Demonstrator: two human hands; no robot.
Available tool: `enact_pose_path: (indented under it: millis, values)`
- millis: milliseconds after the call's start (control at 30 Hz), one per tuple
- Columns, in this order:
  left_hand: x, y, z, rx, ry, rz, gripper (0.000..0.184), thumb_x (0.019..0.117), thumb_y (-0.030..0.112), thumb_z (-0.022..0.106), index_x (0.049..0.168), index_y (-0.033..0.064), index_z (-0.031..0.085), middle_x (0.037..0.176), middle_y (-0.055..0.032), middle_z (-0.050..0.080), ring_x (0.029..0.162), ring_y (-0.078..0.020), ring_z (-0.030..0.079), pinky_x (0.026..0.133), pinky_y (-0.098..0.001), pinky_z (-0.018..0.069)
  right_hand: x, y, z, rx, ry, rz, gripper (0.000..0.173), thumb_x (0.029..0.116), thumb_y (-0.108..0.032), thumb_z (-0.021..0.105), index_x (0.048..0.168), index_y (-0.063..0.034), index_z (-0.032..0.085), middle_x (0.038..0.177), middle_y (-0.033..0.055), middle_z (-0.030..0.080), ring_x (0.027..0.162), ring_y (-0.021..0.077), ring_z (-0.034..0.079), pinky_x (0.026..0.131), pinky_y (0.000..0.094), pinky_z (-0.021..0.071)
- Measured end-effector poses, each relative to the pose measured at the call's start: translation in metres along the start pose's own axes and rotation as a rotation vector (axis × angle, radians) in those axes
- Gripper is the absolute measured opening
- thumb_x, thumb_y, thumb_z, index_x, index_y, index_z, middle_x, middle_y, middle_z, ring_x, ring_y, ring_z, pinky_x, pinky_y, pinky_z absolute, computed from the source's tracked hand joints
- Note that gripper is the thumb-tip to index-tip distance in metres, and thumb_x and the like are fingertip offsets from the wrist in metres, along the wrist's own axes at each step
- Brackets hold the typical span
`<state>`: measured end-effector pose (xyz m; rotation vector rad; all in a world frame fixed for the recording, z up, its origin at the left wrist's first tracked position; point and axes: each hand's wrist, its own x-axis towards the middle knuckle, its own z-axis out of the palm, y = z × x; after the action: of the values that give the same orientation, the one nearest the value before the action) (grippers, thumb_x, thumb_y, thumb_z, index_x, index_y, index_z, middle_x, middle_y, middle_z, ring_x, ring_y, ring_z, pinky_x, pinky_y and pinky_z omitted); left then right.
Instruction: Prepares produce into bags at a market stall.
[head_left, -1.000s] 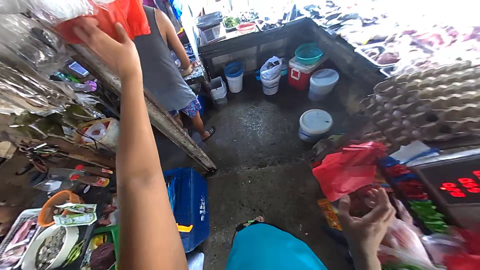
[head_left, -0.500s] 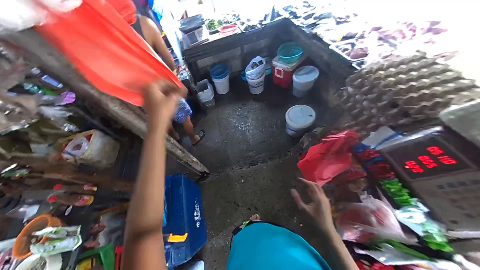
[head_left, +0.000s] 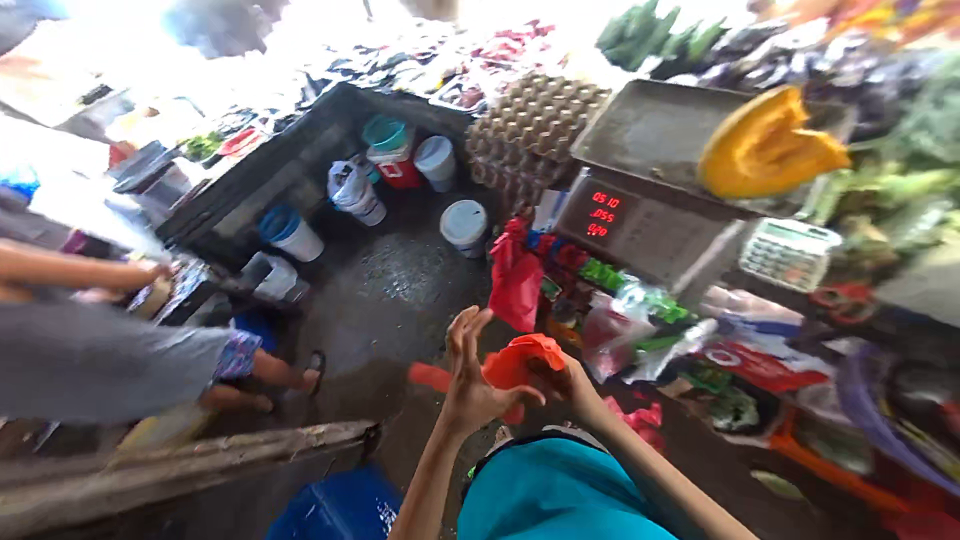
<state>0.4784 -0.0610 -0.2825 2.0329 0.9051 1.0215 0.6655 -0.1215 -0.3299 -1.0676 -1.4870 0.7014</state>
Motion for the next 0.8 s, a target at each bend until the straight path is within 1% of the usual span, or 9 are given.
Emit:
enact_pose_path:
  millis: [67, 133, 233, 300, 400, 533, 600, 733, 800]
  values:
    - [-0.007, -0.021, 0.028, -0.160, -0.239, -0.057, 0.061, 0.0716, 0.036, 0.091, 0.118, 0.0031, 0.069, 0.137, -0.0138, 0.062, 0.134, -0.0243, 0.054, 0.113, -0.0461, 0.0447, -0.008, -0.005, -0.028, -0.022, 0.157, 0.061, 0.022, 0.1031, -0.008, 0.053, 0.115, 0.0072, 0.063, 0.100, 0.0064, 0.073, 0.095, 0.0012, 0.068, 0.090, 0.0216, 0.0570]
    - [-0.012, -0.032, 0.049, -0.321, -0.512, -0.230, 0.028, 0.0828, 0.015, 0.081, 0.102, -0.0008, 0.070, 0.101, -0.0026, 0.072, 0.098, -0.0055, 0.067, 0.091, -0.0284, 0.0568, -0.016, -0.011, -0.060, -0.118, 0.340, 0.150, 0.025, 0.1052, -0.011, 0.051, 0.118, 0.0072, 0.062, 0.097, 0.0033, 0.073, 0.091, -0.0017, 0.068, 0.086, 0.0200, 0.0581]
    - [-0.014, -0.049, 0.061, -0.500, -0.795, -0.381, 0.019, 0.0883, 0.021, 0.077, 0.090, 0.0075, 0.063, 0.075, 0.0065, 0.061, 0.067, -0.0006, 0.059, 0.064, -0.0209, 0.0512, -0.036, -0.012, -0.113, -0.286, 0.488, 0.327, 0.031, 0.1060, -0.018, 0.053, 0.123, 0.0053, 0.065, 0.100, 0.0056, 0.074, 0.090, -0.0011, 0.069, 0.084, 0.0197, 0.0575]
    - [-0.018, -0.068, 0.067, -0.824, -0.623, -0.367, 0.022, 0.0835, 0.028, 0.084, 0.094, 0.0203, 0.066, 0.085, 0.0110, 0.066, 0.077, 0.0021, 0.061, 0.070, -0.0169, 0.0519, -0.055, -0.007, -0.137, -0.284, 0.605, 0.454, 0.033, 0.1072, -0.022, 0.053, 0.122, 0.0037, 0.066, 0.102, 0.0067, 0.074, 0.092, -0.0004, 0.069, 0.086, 0.0204, 0.0569]
    - [-0.015, -0.077, 0.103, -1.262, -0.239, -0.472, 0.075, 0.0879, 0.072, 0.058, 0.146, 0.0251, 0.051, 0.132, 0.0014, 0.066, 0.119, -0.0144, 0.064, 0.098, -0.0354, 0.0550, -0.076, 0.008, -0.154, -0.216, 0.812, 0.575, 0.037, 0.1097, -0.021, 0.046, 0.130, 0.0067, 0.060, 0.116, 0.0126, 0.070, 0.108, 0.0038, 0.066, 0.098, 0.0221, 0.0527]
    - [-0.019, -0.043, 0.153, -1.360, -0.237, -1.032, 0.084, 0.0757, 0.092, 0.046, 0.111, 0.0218, 0.075, 0.105, -0.0055, 0.077, 0.096, -0.0205, 0.075, 0.082, -0.0446, 0.0627, -0.097, 0.030, -0.160, -0.378, 0.782, 0.765, 0.042, 0.1107, -0.025, 0.041, 0.132, 0.0060, 0.058, 0.105, 0.0211, 0.072, 0.100, 0.0252, 0.071, 0.092, 0.0435, 0.0561]
    - [-0.028, -0.041, 0.163, -1.274, -0.277, -1.071, 0.087, 0.0742, 0.094, 0.045, 0.114, 0.0213, 0.072, 0.105, -0.0047, 0.076, 0.096, -0.0190, 0.074, 0.083, -0.0438, 0.0628, -0.117, 0.047, -0.160, -0.407, 0.711, 0.864, 0.041, 0.1108, -0.027, 0.040, 0.130, 0.0042, 0.057, 0.093, 0.0217, 0.071, 0.090, 0.0335, 0.072, 0.084, 0.0520, 0.0573]
    - [-0.038, -0.049, 0.172, -0.789, -0.316, -1.066, 0.038, 0.0968, 0.022, 0.058, 0.130, 0.0052, 0.056, 0.105, -0.0096, 0.072, 0.091, -0.0165, 0.073, 0.078, -0.0370, 0.0629, -0.173, 0.086, -0.157, -0.406, 0.605, 1.130, 0.045, 0.1125, -0.033, 0.033, 0.131, 0.0012, 0.055, 0.097, 0.0234, 0.070, 0.098, 0.0407, 0.071, 0.088, 0.0574, 0.0548]
    - [-0.041, -0.070, 0.175, -0.649, -0.370, -1.083, 0.050, 0.0971, 0.010, 0.050, 0.146, 0.0058, 0.041, 0.117, -0.0079, 0.067, 0.096, -0.0135, 0.069, 0.080, -0.0340, 0.0608, -0.205, 0.104, -0.150, -0.323, 0.558, 1.261, 0.048, 0.1128, -0.036, 0.029, 0.132, -0.0007, 0.054, 0.103, 0.0244, 0.070, 0.104, 0.0418, 0.069, 0.091, 0.0584, 0.0533]
